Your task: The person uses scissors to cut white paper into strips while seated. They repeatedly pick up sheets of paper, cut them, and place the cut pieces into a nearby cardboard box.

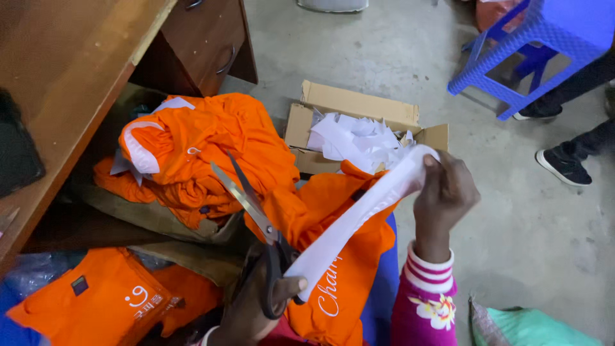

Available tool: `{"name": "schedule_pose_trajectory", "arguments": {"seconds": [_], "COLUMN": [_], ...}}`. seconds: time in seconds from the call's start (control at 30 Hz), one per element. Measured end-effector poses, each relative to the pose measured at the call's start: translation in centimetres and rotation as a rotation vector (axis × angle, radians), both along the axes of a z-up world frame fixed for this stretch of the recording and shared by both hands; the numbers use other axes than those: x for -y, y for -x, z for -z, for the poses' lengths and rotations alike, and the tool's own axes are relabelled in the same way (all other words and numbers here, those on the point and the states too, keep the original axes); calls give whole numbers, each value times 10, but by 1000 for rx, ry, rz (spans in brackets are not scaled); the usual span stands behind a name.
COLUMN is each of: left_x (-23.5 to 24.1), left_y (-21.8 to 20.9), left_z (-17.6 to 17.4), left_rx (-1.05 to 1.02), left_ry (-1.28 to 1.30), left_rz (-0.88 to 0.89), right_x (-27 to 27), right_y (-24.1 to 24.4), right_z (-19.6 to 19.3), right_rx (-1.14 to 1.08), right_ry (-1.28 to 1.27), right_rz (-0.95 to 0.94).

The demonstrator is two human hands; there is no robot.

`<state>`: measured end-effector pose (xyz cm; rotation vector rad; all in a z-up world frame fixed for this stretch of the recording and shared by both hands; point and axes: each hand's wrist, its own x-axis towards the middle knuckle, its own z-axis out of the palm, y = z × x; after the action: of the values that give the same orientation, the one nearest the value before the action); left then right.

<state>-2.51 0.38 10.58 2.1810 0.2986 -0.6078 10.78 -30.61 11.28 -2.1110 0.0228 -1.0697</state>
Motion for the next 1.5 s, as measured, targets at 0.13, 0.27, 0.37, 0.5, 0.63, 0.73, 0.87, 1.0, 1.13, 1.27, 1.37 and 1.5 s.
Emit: {"name": "schedule_pose_trajectory", "arguments": {"seconds": [0.13, 0.27, 0.37, 0.5, 0.63, 0.73, 0.87, 1.0, 1.13, 1.27, 1.37, 1.5], "left_x": [17, -2, -24, -33, -33, -27, -11, -26, -40, -40, -42, -32], "left_y": [-2, -27, -31, -54, -64, -64, -60, -55, -26, 4, 25, 31], "left_z": [32, 150, 167, 110, 100, 86, 69, 81, 94, 61, 59, 55], "left_rx": [105, 72, 206, 204, 268, 271, 89, 283, 25, -391, -437, -359], "left_ry": [1121, 1112, 1182, 1052, 753, 605, 611, 463, 685, 661, 730, 335], "left_rz": [-376, -778, -658, -621, -439, -330, -288, -172, -10, 275, 643, 780], "right_x": [-35, -73, -61, -90, -132, -154, -164, -152, -136, -85, -74, -74], "right_y": [-62, -72, -67, -11, 67, 97, 100, 107, 103, 85, 85, 93], "right_z": [62, 161, 181, 89, 74, 95, 109, 108, 88, 133, 101, 78], "right_rx": [-111, -329, -240, -148, -416, -391, -150, -101, -461, -610, -565, -387], "right_ry": [266, 437, 407, 192, 270, 366, 410, 351, -158, -1269, -1378, -1155], "right_rz": [-339, -486, -328, -350, -968, -858, -633, -734, -624, -445, -384, -225]}}
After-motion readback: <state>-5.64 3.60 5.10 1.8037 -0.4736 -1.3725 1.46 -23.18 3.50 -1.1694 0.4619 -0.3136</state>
